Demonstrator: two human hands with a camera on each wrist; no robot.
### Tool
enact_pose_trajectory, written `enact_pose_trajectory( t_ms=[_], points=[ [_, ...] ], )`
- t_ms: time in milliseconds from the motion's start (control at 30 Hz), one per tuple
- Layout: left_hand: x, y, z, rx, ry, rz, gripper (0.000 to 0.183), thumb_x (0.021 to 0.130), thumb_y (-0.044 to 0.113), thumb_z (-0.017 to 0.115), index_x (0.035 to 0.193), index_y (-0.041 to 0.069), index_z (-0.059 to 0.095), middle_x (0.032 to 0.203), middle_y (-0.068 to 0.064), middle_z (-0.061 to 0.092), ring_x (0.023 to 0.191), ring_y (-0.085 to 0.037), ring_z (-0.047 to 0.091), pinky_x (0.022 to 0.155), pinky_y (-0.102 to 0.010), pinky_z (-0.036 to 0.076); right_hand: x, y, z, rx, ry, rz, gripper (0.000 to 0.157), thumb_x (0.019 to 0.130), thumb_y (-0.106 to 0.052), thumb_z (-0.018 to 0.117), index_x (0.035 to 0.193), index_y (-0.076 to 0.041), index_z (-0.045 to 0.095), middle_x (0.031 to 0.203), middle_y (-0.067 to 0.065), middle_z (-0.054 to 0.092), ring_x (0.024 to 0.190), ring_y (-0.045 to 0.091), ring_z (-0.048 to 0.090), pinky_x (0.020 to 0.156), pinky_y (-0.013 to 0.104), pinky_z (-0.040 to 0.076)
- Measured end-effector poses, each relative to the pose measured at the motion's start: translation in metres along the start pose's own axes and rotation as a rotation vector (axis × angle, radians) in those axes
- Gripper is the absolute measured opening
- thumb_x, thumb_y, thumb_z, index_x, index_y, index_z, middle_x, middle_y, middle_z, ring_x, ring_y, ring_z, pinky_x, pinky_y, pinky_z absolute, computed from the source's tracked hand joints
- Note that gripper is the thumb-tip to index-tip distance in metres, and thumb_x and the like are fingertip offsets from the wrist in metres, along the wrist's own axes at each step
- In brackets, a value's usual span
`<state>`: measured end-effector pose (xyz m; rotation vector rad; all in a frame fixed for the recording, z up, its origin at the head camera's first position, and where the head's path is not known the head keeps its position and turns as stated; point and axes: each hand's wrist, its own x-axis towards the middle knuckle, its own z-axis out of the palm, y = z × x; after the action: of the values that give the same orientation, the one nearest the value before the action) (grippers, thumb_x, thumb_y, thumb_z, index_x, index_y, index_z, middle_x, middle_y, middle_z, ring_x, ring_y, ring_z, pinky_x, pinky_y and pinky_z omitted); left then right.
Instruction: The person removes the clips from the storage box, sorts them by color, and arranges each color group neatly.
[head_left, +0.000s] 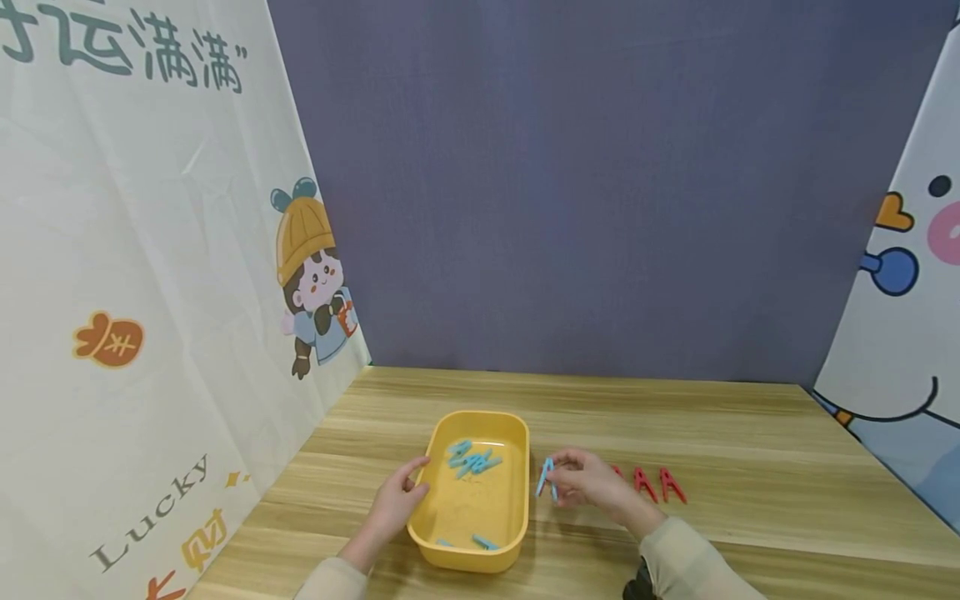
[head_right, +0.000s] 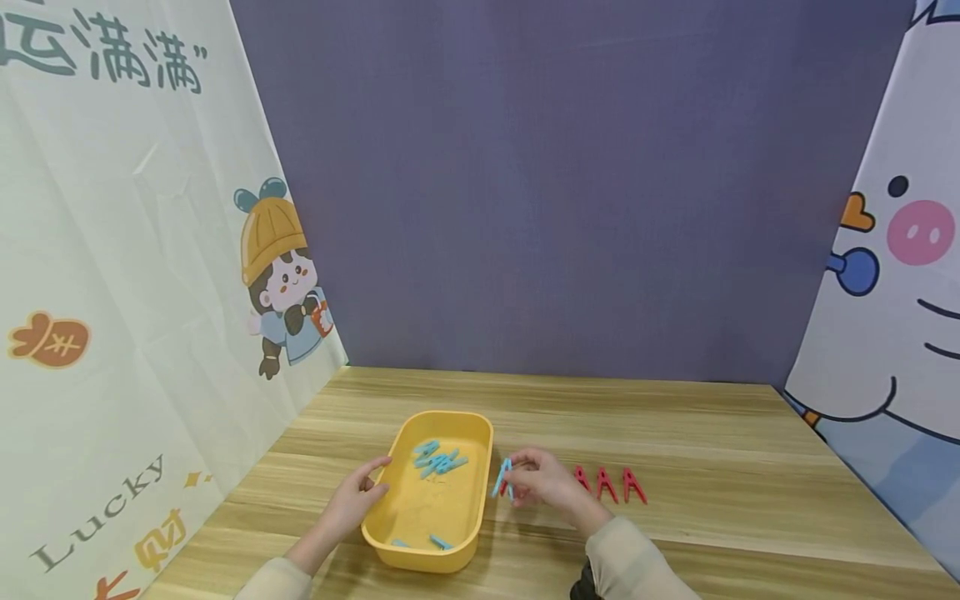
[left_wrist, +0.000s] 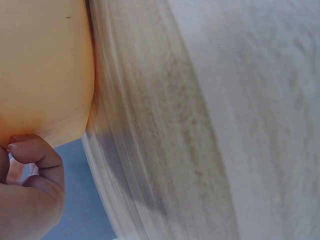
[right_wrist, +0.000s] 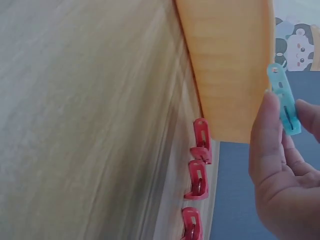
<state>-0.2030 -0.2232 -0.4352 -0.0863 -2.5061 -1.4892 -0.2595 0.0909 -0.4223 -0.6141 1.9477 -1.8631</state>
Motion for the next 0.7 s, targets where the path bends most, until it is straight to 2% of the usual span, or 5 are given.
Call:
enact_pose_trajectory(
  t_ms=[233, 500, 700],
  points=[
    [0.0, 0.0, 0.0, -0.004, -0.006, -0.001, 0.039, 0.086, 0.003, 0.058, 0.124, -0.004, 0.051, 0.066, -0.001, 0.04, 0.052, -0.009, 0.038, 0.045, -0.02, 0.034, 0.001, 0.007, 0.001, -0.1, 0.042, 0.044, 0.037, 0.087, -0.012, 0.061, 0.113, 0.01, 0.05, 0.082, 0.013, 0.057, 0.063, 0.018, 0.059, 0.059, 0.035, 0.053],
    [0.001, 0.0, 0.0, 0.005, -0.014, -0.013, 0.039, 0.086, 0.001, 0.057, 0.125, -0.003, 0.051, 0.066, -0.001, 0.04, 0.052, -0.01, 0.038, 0.045, -0.019, 0.033, 0.001, 0.015, 0.002, -0.155, 0.042, 0.056, 0.036, 0.087, -0.012, 0.061, 0.113, 0.011, 0.05, 0.079, 0.011, 0.057, 0.055, 0.017, 0.06, 0.049, 0.028, 0.05],
    [0.0, 0.001, 0.0, 0.011, -0.017, -0.019, 0.039, 0.087, 0.002, 0.056, 0.125, -0.002, 0.051, 0.066, -0.001, 0.04, 0.052, -0.01, 0.038, 0.045, -0.02, 0.033, 0.0, 0.017, 0.007, -0.191, 0.032, 0.123, 0.032, 0.086, -0.008, 0.061, 0.11, 0.01, 0.051, 0.079, 0.012, 0.056, 0.05, 0.015, 0.059, 0.047, 0.027, 0.05]
  ],
)
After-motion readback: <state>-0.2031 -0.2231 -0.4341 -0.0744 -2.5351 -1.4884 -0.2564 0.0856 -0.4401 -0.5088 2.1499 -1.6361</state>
